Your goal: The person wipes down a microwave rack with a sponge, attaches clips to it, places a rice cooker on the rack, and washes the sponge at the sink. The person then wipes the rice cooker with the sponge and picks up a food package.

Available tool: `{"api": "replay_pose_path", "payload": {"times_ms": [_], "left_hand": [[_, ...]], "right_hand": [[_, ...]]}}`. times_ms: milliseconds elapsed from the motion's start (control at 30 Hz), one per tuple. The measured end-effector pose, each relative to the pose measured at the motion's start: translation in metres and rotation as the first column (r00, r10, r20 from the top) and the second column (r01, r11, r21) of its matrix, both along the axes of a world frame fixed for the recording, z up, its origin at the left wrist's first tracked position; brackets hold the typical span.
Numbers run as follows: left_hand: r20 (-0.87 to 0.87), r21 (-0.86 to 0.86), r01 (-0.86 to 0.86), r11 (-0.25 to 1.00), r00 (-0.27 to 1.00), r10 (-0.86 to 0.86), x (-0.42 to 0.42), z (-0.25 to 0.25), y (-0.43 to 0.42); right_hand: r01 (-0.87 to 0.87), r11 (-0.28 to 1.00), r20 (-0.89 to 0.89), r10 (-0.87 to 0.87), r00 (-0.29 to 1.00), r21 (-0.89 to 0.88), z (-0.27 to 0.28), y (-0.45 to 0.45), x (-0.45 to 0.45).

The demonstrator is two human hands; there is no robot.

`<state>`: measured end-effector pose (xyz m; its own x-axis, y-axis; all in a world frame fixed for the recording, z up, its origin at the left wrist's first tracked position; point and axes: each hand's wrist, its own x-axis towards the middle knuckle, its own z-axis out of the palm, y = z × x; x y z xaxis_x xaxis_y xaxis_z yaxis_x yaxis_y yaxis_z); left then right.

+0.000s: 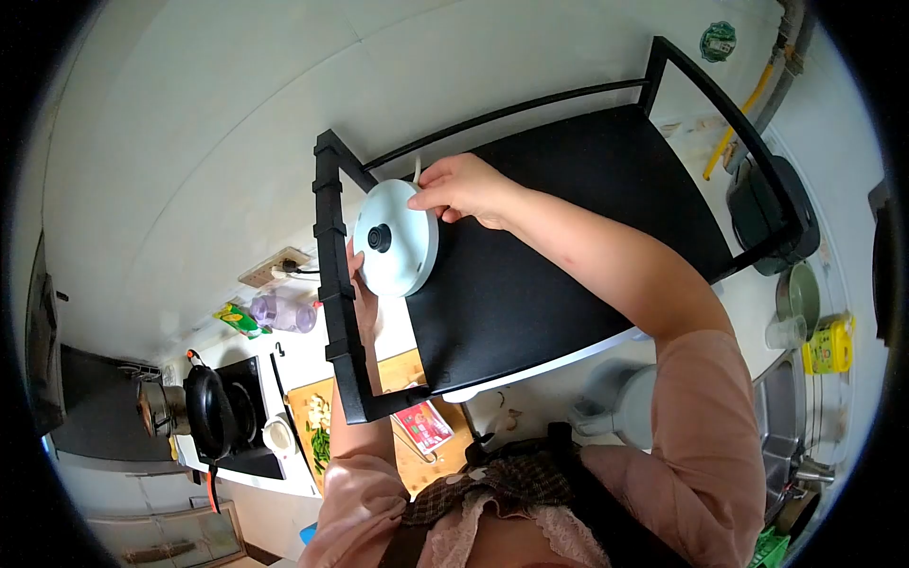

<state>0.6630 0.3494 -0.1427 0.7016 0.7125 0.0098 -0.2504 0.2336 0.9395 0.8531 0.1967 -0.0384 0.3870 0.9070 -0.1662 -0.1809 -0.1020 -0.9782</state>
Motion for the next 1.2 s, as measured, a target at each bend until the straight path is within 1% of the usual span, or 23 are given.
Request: {"api": "replay_pose_path", "payload": {"times_ms": [67, 133, 200, 300, 367, 433, 467, 500, 533, 567, 600, 667, 700, 767, 800, 833, 867, 900, 933, 1000, 1067, 1100, 1200], "left_hand": [[-0.226, 0.255, -0.097, 0.962, 0.961, 0.157, -0.011, -0.024, 0.023], [-0.034, 0.090, -0.058, 0.994, 0.998, 0.061, -0.009, 0.011, 0.002], [-0.022, 0.055, -0.079, 0.995, 0.997, 0.080, -0.012, 0.007, 0.010], [0.005, -0.133, -0.137, 0.982, 0.990, 0.139, -0.015, 0.017, 0.006], [-0.019, -0.047, -0.103, 0.994, 0.995, 0.102, -0.015, 0.024, -0.002], [-0.049, 0.028, -0.088, 0.996, 0.995, 0.089, -0.011, 0.036, -0.014], [-0.191, 0.115, -0.010, 0.993, 0.981, 0.032, -0.009, 0.044, -0.023], [-0.335, 0.186, 0.077, 0.979, 0.942, -0.011, -0.005, 0.052, -0.034], [-0.301, 0.213, 0.015, 0.977, 0.952, 0.051, 0.001, 0.057, -0.049], [-0.300, 0.208, 0.009, 0.978, 0.952, 0.055, 0.001, 0.059, -0.053], [-0.342, 0.267, 0.000, 0.964, 0.935, 0.095, 0.001, 0.059, -0.056], [-0.410, 0.380, 0.030, 0.925, 0.901, 0.140, 0.002, 0.064, -0.062], [-0.408, 0.378, 0.026, 0.926, 0.902, 0.141, 0.003, 0.059, -0.061], [-0.236, 0.588, 0.036, 0.808, 0.963, 0.129, 0.004, 0.045, -0.059], [-0.251, 0.625, 0.086, 0.776, 0.963, 0.095, 0.003, 0.055, -0.064], [-0.250, 0.623, 0.083, 0.777, 0.963, 0.098, 0.003, 0.062, -0.070], [-0.306, 0.708, 0.129, 0.694, 0.942, 0.136, 0.004, 0.069, -0.074], [-0.355, 0.778, 0.183, 0.601, 0.918, 0.180, 0.005, 0.072, -0.075], [-0.314, 0.820, 0.174, 0.545, 0.933, 0.175, 0.008, 0.065, -0.070], [-0.318, 0.826, 0.187, 0.532, 0.934, 0.165, 0.014, 0.067, -0.066], [-0.324, 0.833, 0.206, 0.513, 0.934, 0.151, 0.020, 0.068, -0.061], [-0.323, 0.833, 0.205, 0.514, 0.934, 0.152, 0.021, 0.068, -0.060], [-0.352, 0.794, 0.218, 0.568, 0.926, 0.137, 0.023, 0.067, -0.058]], "right_hand": [[0.042, 0.999, 0.028, -0.042, 0.999, -0.009, -0.002, 0.002, -0.004], [0.189, 0.976, -0.011, -0.189, 0.982, 0.109, -0.010, 0.004, -0.009], [0.194, 0.973, -0.016, -0.193, 0.981, 0.127, -0.011, 0.005, -0.012], [0.174, 0.973, -0.032, -0.171, 0.985, 0.150, -0.019, 0.006, -0.009], [0.144, 0.977, -0.041, -0.139, 0.989, 0.156, -0.025, 0.009, -0.004], [0.260, 0.957, 0.084, -0.272, 0.959, 0.130, -0.028, 0.013, 0.004], [0.211, 0.976, 0.179, -0.218, 0.959, 0.058, -0.026, 0.014, 0.013], [0.194, 0.981, 0.345, -0.184, 0.920, 0.006, -0.016, 0.009, 0.018], [0.157, 0.980, 0.479, -0.079, 0.874, -0.125, -0.012, 0.011, 0.027], [0.139, 0.956, 0.589, 0.041, 0.807, -0.257, -0.010, 0.013, 0.034], [0.136, 0.956, 0.589, 0.046, 0.807, -0.260, -0.012, 0.013, 0.034], [0.244, 0.932, 0.843, 0.104, 0.528, -0.268, -0.018, 0.014, 0.036], [0.243, 0.932, 0.844, 0.108, 0.525, -0.270, -0.023, 0.014, 0.038], [0.197, 0.972, 0.888, 0.027, 0.458, -0.131, -0.034, 0.014, 0.045], [0.191, 0.972, 0.889, 0.032, 0.457, -0.134, -0.038, 0.013, 0.049], [0.217, 0.972, 0.885, -0.024, 0.465, -0.087, -0.039, 0.012, 0.053], [0.245, 0.969, 0.878, -0.082, 0.471, -0.041, -0.041, 0.012, 0.057], [0.243, 0.969, 0.878, -0.081, 0.471, -0.041, -0.039, 0.013, 0.059], [0.231, 0.972, 0.870, -0.077, 0.487, -0.043, -0.037, 0.014, 0.061], [0.215, 0.975, 0.861, -0.068, 0.504, -0.049, -0.036, 0.014, 0.063], [0.269, 0.963, 0.889, -0.136, 0.438, 0.015, -0.035, 0.012, 0.066], [0.269, 0.963, 0.890, -0.135, 0.436, 0.014, -0.036, 0.011, 0.067], [0.260, 0.965, 0.878, -0.146, 0.457, 0.025, -0.037, 0.007, 0.068]]}}
